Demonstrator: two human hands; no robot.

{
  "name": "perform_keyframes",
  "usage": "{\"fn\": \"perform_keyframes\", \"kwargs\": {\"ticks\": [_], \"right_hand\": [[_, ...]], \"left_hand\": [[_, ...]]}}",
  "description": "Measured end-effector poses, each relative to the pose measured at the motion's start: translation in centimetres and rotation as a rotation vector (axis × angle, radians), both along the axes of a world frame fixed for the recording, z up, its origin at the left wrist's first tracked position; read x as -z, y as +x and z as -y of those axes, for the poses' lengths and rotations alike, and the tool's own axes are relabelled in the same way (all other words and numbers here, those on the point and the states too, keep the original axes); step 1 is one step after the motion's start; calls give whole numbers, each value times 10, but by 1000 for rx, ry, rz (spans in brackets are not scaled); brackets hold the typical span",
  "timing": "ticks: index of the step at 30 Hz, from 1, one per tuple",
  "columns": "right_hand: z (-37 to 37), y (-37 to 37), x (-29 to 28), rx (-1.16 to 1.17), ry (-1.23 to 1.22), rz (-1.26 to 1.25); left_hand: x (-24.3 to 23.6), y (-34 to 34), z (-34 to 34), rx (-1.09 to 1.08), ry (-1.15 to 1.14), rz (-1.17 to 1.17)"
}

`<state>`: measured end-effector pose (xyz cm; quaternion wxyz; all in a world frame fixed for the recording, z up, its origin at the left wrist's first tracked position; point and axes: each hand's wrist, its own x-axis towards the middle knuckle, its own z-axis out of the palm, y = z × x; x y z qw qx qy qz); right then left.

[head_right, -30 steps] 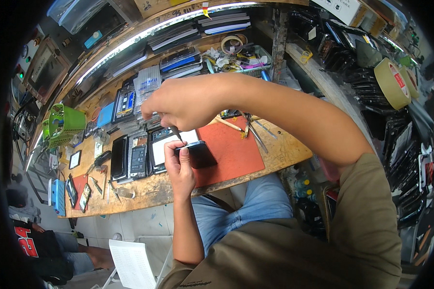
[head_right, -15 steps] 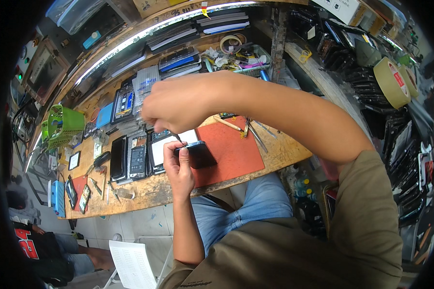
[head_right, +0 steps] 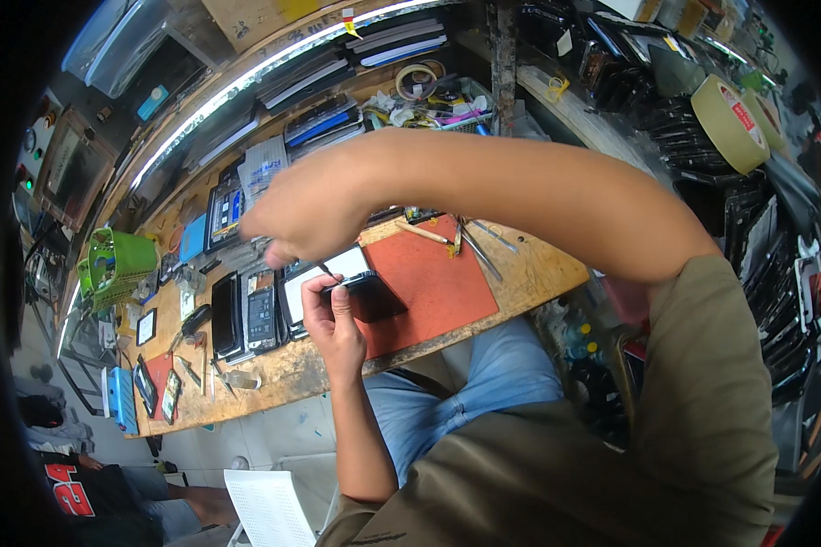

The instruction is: The person disassembles a smartphone using a screwdriver and pry tool, removes the back cover, and replaces the battery. They then reassemble the phone, secure the screws, and test the device by turning it on.

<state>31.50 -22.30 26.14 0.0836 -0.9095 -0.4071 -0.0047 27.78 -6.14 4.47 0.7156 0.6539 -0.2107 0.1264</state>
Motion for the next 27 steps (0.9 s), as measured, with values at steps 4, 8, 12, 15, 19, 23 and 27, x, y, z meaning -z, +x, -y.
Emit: {"fn": "perform_keyframes", "kwargs": {"ticks": [4, 8, 12, 15, 19, 23, 27], "right_hand": [[0, -1, -2, -39, 60, -17], [-2, 0, 0, -99, 206, -56], [-4, 4, -1, -22, -29, 5], [-7, 4, 1, -72, 75, 3], [-9, 5, 2, -73, 16, 58], [-12, 5, 0, -7, -83, 56], [-13, 2, -2, -24, -47, 27]], "left_hand": [[1, 1, -1, 1, 5, -22], [1, 2, -1, 13, -12, -25], [1, 3, 0, 5, -6, -20], [0, 3, 0, -3, -1, -7], [1, 3, 1, -12, -26, -39], [0, 4, 2, -2, -12, -2], [0, 4, 1, -8, -8, -17]]}}
